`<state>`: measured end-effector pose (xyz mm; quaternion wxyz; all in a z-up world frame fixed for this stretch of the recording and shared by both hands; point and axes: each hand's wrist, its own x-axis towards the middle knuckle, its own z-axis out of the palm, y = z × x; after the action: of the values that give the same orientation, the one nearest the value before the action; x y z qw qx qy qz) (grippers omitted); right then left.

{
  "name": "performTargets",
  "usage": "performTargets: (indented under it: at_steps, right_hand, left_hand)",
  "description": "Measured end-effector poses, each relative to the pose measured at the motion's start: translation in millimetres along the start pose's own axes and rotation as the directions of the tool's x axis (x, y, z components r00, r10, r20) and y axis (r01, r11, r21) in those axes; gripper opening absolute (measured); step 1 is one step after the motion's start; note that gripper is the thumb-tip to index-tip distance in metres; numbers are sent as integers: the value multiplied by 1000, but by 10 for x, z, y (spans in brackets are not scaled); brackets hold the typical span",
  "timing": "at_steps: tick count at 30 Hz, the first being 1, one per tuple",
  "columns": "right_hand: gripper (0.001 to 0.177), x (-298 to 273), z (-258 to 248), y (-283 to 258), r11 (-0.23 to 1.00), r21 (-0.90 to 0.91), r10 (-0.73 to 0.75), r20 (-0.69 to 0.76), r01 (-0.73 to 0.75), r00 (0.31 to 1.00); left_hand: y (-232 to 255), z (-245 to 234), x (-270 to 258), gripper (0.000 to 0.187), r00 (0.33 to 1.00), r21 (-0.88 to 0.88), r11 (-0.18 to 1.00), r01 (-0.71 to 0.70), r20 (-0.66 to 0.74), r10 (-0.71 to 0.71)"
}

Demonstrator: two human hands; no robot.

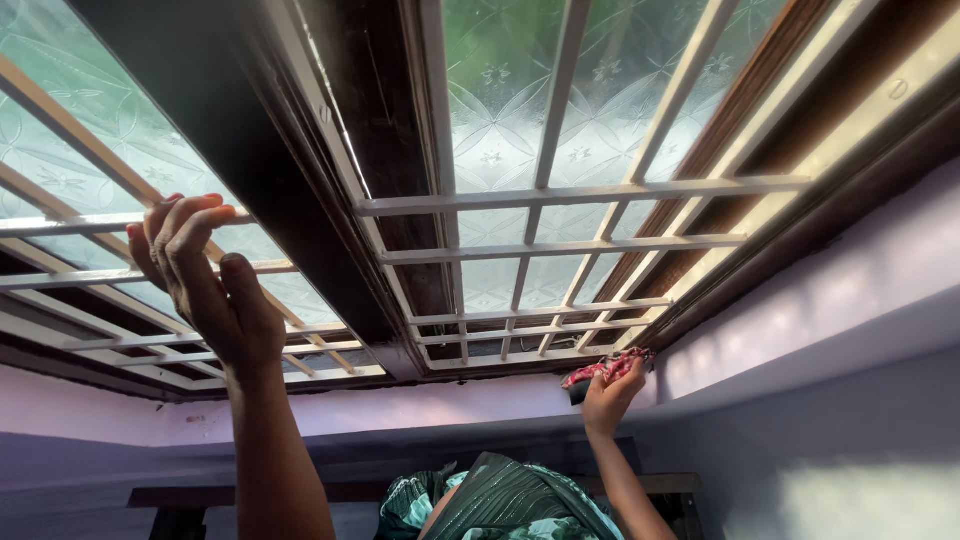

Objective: The person wipes the metal window grille and wooden frame with a patterned cloth. They move the cloth along the bars and frame edges, repeatedly rubbing and adjusting grip to reach different sections of the window.

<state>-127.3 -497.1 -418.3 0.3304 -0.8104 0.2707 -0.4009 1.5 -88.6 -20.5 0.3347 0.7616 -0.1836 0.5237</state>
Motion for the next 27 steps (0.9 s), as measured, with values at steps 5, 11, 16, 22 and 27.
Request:
performTargets:
  at_steps: [5, 11, 16, 22, 27]
  right_hand:
    - [64, 12, -46, -118, 995, 51, -95, 140, 89, 986]
    - [53, 170, -59, -224, 945, -324, 91, 388, 44, 917]
    - [36, 0, 122, -293, 955, -296, 130, 447, 9, 885]
    - [37, -66, 113, -331, 973, -223, 51, 459, 60, 887]
    - [28, -172, 2, -681, 988, -114, -11, 621, 105, 784]
  left_hand:
    - [42, -47, 32, 50, 1000, -17, 1000, 2, 16, -2]
    - [96, -105, 48, 51, 999, -20, 999, 35, 40, -34]
    - [25, -61, 28, 47, 1000, -17, 1000, 10, 24, -9]
    - [-94, 22, -29, 45, 1000, 7, 1000, 7, -10, -7]
    - [-141, 70, -57, 43, 1000, 20, 1000, -5, -29, 6]
